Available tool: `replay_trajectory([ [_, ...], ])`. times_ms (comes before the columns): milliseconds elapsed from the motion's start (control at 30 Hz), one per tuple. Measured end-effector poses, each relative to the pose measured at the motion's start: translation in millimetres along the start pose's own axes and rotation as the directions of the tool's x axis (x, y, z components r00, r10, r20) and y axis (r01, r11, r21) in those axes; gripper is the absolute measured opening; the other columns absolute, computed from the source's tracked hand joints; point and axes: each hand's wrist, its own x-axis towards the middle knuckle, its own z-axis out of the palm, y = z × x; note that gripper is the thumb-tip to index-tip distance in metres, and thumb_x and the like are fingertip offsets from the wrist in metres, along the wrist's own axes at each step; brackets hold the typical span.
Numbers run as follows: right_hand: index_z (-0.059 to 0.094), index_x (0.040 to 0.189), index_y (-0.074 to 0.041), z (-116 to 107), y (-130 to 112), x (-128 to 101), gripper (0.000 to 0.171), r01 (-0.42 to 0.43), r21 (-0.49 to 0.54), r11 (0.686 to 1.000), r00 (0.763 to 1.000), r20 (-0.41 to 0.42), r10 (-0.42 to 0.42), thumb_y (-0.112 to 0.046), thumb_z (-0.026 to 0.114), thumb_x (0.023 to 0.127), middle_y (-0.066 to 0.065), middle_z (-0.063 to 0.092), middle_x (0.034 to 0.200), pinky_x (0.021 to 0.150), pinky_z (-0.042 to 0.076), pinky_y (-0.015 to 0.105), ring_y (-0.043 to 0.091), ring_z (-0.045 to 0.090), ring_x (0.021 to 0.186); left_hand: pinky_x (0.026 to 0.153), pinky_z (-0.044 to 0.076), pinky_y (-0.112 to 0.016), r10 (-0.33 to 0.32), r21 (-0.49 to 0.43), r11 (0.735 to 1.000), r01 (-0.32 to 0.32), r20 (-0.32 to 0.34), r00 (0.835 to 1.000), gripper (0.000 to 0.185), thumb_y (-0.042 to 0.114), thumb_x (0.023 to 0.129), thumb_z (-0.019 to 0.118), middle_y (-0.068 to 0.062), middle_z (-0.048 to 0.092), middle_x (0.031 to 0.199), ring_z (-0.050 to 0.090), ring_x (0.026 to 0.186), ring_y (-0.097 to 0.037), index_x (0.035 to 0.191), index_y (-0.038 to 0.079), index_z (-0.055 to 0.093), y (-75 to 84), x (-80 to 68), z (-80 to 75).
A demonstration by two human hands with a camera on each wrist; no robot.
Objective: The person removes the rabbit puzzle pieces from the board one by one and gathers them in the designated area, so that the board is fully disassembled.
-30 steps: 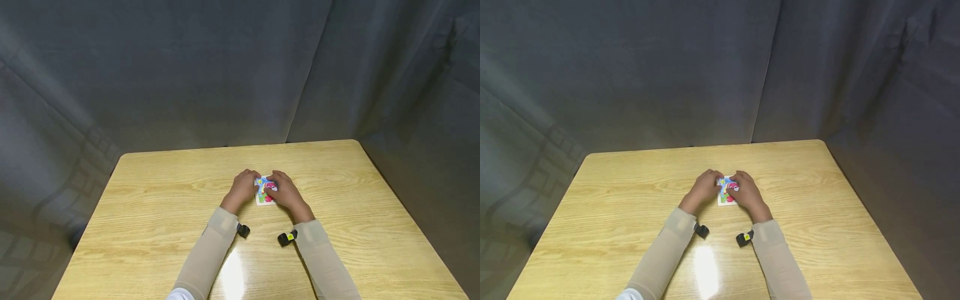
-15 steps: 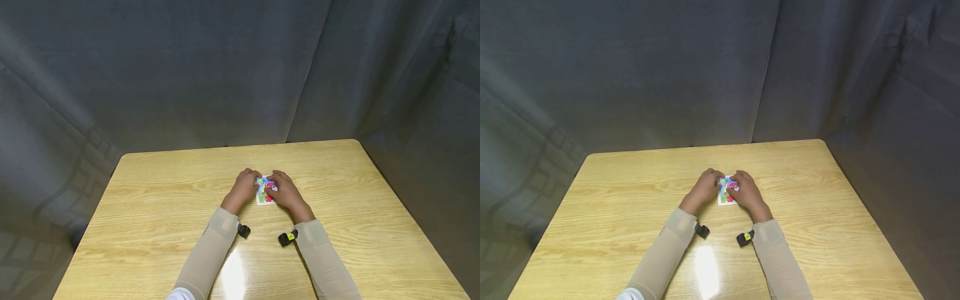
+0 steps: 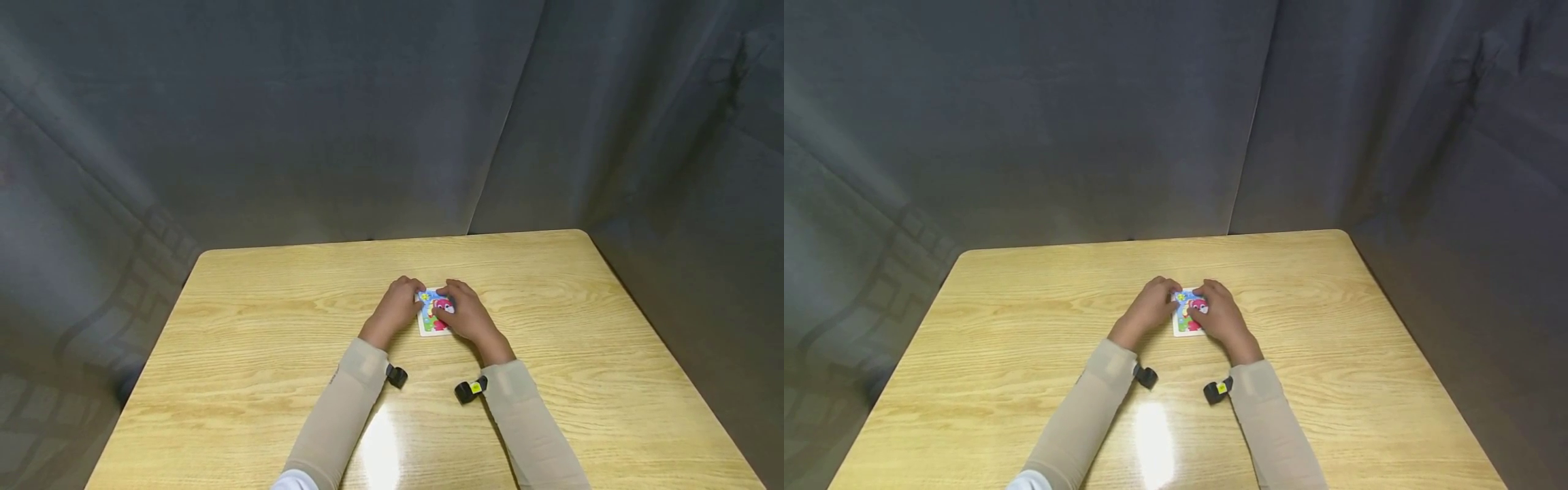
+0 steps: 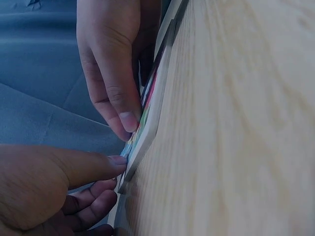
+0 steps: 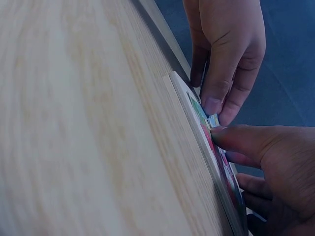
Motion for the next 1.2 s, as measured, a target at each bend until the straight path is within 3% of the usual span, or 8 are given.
replay_trajectory([
  [333,0.060,0.127,-0.006,0.1,1.0,-0.8,0.043,0.013,-0.007,1.000,1.000,-0.004,-0.013,-0.027,0.069,0.091,0.018,0.037,0.150,0.111,0.029,0.054,0.039,0.030,0.139,0.094,0.047,-0.034,-0.018,-0.074,0.997,0.017,-0.001,1.000,0.027,0.015,0.094,0.065,-0.008,0.059,0.114,0.056,0.103,-0.020,0.120,0.008,0.065,-15.6,-7.0,-7.9],
  [567,0.060,0.127,-0.005,-3.5,5.2,-1.4,0.044,0.026,-0.014,1.000,1.000,-0.006,-0.027,-0.028,0.069,0.091,0.019,0.037,0.149,0.111,0.029,0.053,0.040,0.030,0.138,0.088,0.048,-0.035,-0.049,-0.111,0.993,0.050,0.009,0.999,0.028,0.015,0.095,0.065,-0.009,0.057,0.112,0.055,0.097,-0.019,0.121,0.007,0.063,-36.4,-17.8,-25.4],
  [833,0.059,0.128,-0.005,-5.2,8.5,1.2,0.044,0.028,-0.012,1.000,1.000,-0.003,-0.028,-0.028,0.069,0.091,0.019,0.037,0.149,0.111,0.029,0.053,0.039,0.030,0.138,0.086,0.049,-0.037,-0.077,-0.099,0.992,0.078,0.019,0.997,0.028,0.015,0.095,0.064,-0.010,0.055,0.113,0.054,0.097,-0.021,0.122,0.006,0.061,-70.0,-36.4,-49.4],
  [1200,0.059,0.128,-0.007,1.0,6.3,5.3,0.043,0.024,-0.009,1.000,1.000,0.008,-0.024,-0.028,0.068,0.091,0.018,0.036,0.150,0.111,0.028,0.054,0.039,0.029,0.139,0.090,0.050,-0.041,-0.106,-0.064,0.992,0.107,0.016,0.994,0.030,0.013,0.095,0.063,-0.015,0.054,0.118,0.056,0.105,-0.028,0.123,0.002,0.059,-126.5,-80.1,-85.6],
])
